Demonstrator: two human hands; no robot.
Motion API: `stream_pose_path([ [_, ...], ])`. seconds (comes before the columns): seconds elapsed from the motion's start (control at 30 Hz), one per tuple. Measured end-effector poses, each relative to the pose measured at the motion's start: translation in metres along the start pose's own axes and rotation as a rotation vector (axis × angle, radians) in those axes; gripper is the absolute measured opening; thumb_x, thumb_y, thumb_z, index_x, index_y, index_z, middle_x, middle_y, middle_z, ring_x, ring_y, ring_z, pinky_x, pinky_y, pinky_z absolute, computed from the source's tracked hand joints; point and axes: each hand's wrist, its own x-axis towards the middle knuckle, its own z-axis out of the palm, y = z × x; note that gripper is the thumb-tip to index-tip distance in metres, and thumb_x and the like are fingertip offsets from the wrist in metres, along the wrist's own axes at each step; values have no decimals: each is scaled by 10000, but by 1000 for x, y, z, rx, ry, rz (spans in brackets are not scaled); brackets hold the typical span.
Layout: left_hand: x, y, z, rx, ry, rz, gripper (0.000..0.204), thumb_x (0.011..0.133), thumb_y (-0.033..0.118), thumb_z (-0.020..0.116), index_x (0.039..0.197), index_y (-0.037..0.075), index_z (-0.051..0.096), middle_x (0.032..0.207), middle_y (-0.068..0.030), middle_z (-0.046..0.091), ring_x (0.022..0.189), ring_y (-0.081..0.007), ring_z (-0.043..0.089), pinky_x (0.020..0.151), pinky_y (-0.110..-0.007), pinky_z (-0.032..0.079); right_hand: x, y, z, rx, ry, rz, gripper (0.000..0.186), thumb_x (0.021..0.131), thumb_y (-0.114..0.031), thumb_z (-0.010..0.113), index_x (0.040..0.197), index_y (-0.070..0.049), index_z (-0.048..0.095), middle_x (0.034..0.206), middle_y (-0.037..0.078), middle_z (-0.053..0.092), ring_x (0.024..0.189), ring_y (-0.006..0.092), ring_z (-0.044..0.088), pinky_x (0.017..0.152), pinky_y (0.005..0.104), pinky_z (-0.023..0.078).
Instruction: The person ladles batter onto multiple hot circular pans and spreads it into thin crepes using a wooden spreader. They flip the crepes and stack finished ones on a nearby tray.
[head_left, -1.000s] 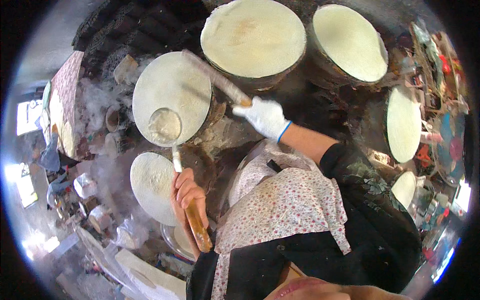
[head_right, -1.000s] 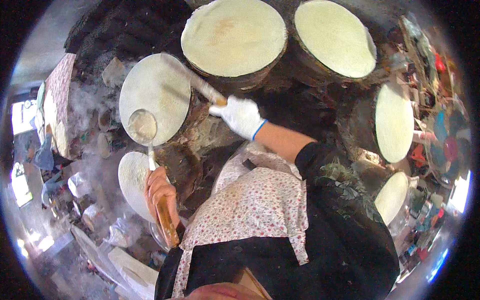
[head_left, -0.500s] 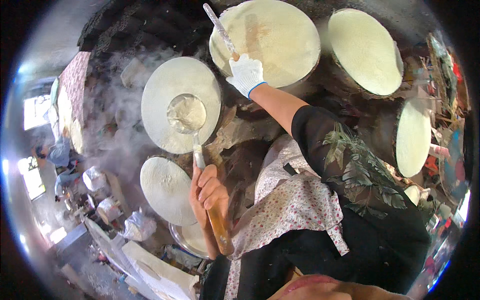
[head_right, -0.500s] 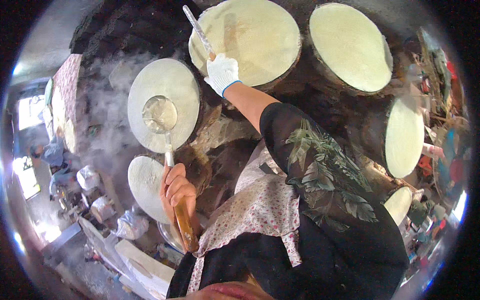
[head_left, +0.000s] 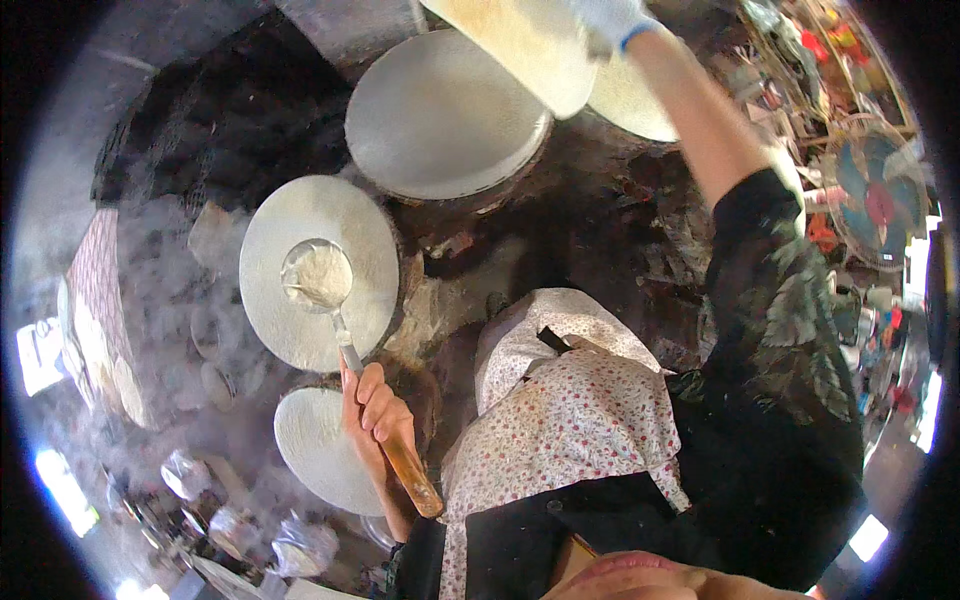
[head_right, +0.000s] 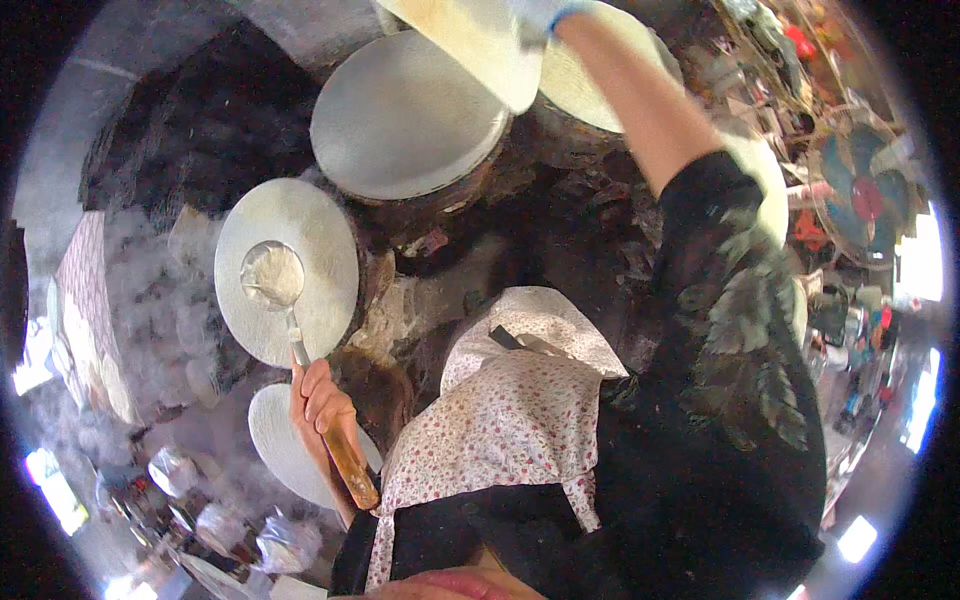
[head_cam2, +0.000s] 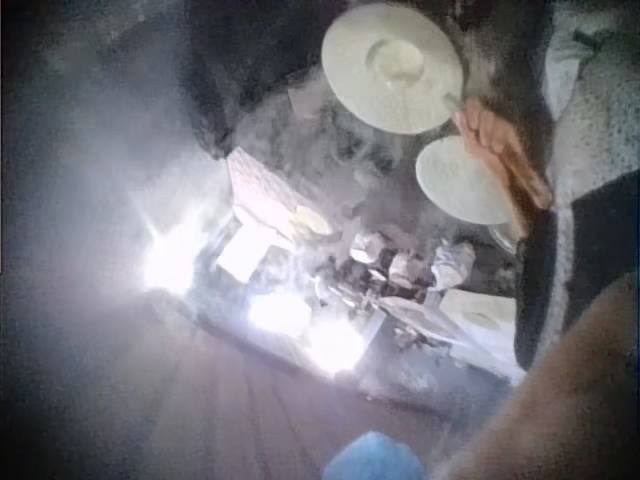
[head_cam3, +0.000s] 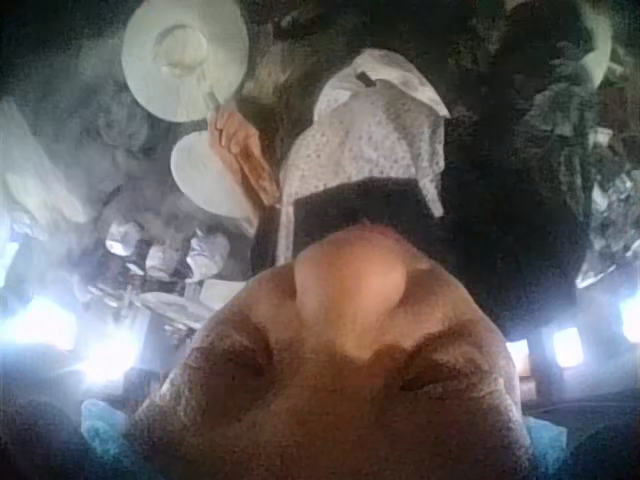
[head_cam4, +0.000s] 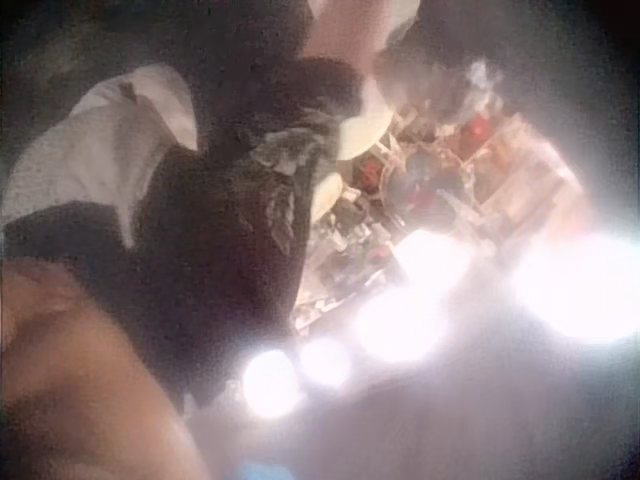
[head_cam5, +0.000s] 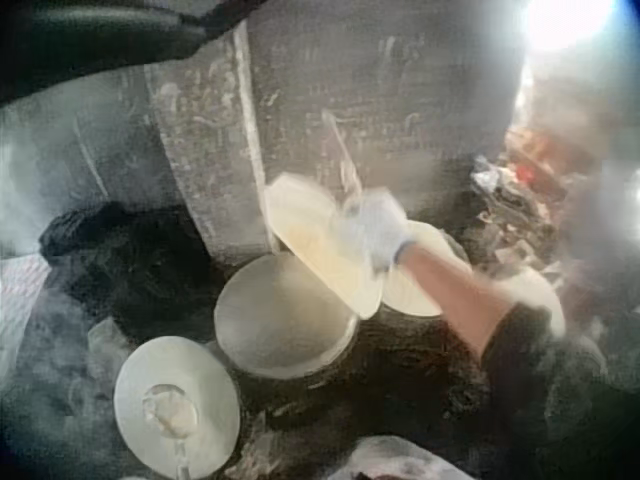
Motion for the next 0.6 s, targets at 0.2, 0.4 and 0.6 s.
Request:
stream_pose_path([
  [0.2,-9,-25,17,13,-14,-84,349,1167,168,330,1477,21,398,867,-46,414,541,-95,451,401,-246,461,-6,78,-130,-88,461,-286,200,839,-356,696,797,-171,760,831,106,699,723,271,726,682,421,581],
  [0.4,-36,-70,64,33,12,-126,415,1166,182,347,1561,54,360,868,-44,412,520,-81,427,387,-228,443,-85,89,-67,65,294,-1,250,949,-263,636,1045,-61,748,865,210,739,827,340,754,707,484,595],
  [0.6,-42,-76,77,3,-156,-248,333,1161,192,296,1394,-2,436,902,-73,413,591,-142,482,449,-286,451,-181,105,67,218,13,442,150,914,-153,644,910,-46,749,869,211,706,766,392,729,697,517,585],
])
